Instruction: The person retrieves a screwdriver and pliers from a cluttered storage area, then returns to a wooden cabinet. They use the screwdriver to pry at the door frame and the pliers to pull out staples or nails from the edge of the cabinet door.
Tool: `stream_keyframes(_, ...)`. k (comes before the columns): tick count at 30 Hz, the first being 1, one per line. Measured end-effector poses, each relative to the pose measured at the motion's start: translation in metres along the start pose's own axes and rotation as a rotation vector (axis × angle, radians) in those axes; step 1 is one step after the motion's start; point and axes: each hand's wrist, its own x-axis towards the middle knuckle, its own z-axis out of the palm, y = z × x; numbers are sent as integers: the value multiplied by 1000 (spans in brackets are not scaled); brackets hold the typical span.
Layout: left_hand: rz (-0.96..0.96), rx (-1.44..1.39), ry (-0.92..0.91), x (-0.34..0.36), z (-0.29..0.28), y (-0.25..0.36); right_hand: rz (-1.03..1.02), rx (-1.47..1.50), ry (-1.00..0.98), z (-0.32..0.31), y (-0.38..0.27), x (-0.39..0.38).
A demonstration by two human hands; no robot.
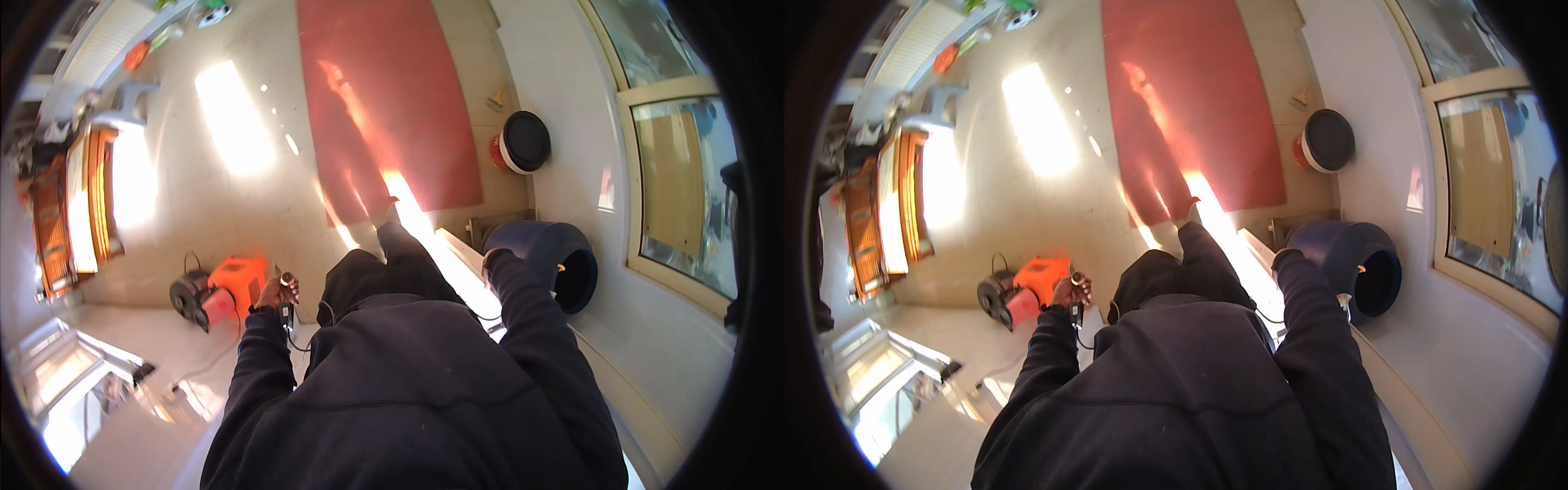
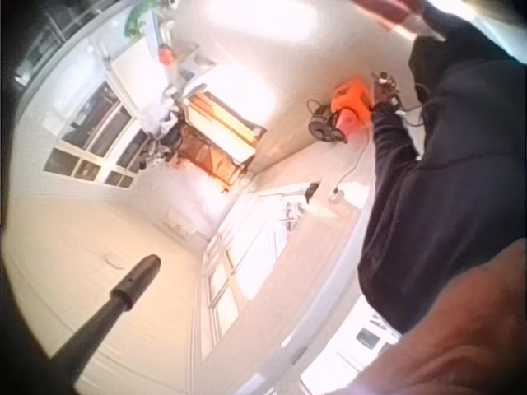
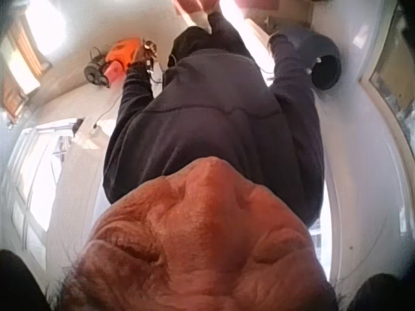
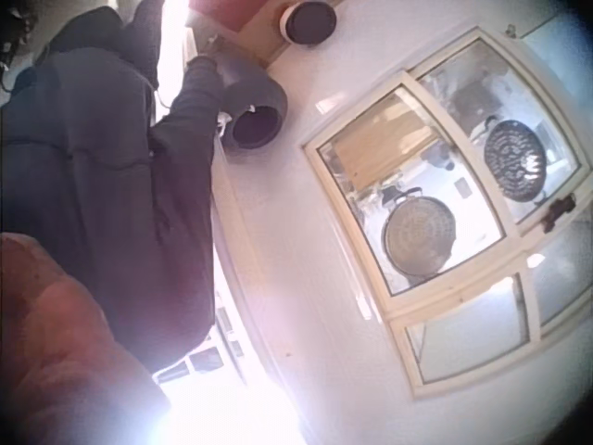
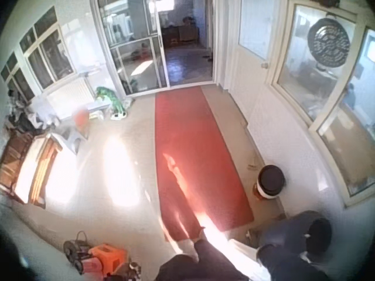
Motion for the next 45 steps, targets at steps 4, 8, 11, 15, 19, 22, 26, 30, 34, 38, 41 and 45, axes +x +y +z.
stream_keyframes(4,-30,2,109,6,29,76,-4,175,107,10,-6,3)
stream_keyframes(8,-15,104,-20,22,50,153,9,385,304,32,-23,14)
stream_keyframes(11,-57,239,37,40,60,214,-16,450,414,51,-43,6)
stream_keyframes(15,-75,383,54,65,68,278,24,573,468,79,-60,-24)
stream_keyframes(19,-89,535,-23,79,73,317,210,687,408,112,-66,-59)
stream_keyframes(22,-111,646,-25,81,78,327,325,721,300,141,-71,-83)
stream_keyframes(26,-126,702,-69,79,84,325,244,698,193,192,-92,-110)
stream_keyframes(30,-140,756,-56,69,84,316,-7,730,168,227,-106,-105)
stream_keyframes(34,-144,781,-86,59,77,306,-163,884,161,270,-124,-97)
stream_keyframes(38,-173,669,-127,59,64,298,-234,782,178,307,-163,-91)
stream_keyframes(41,-210,482,-89,64,55,294,-220,680,148,328,-195,-92)
stream_keyframes(45,-196,589,-16,67,53,289,-174,638,19,362,-232,-95)
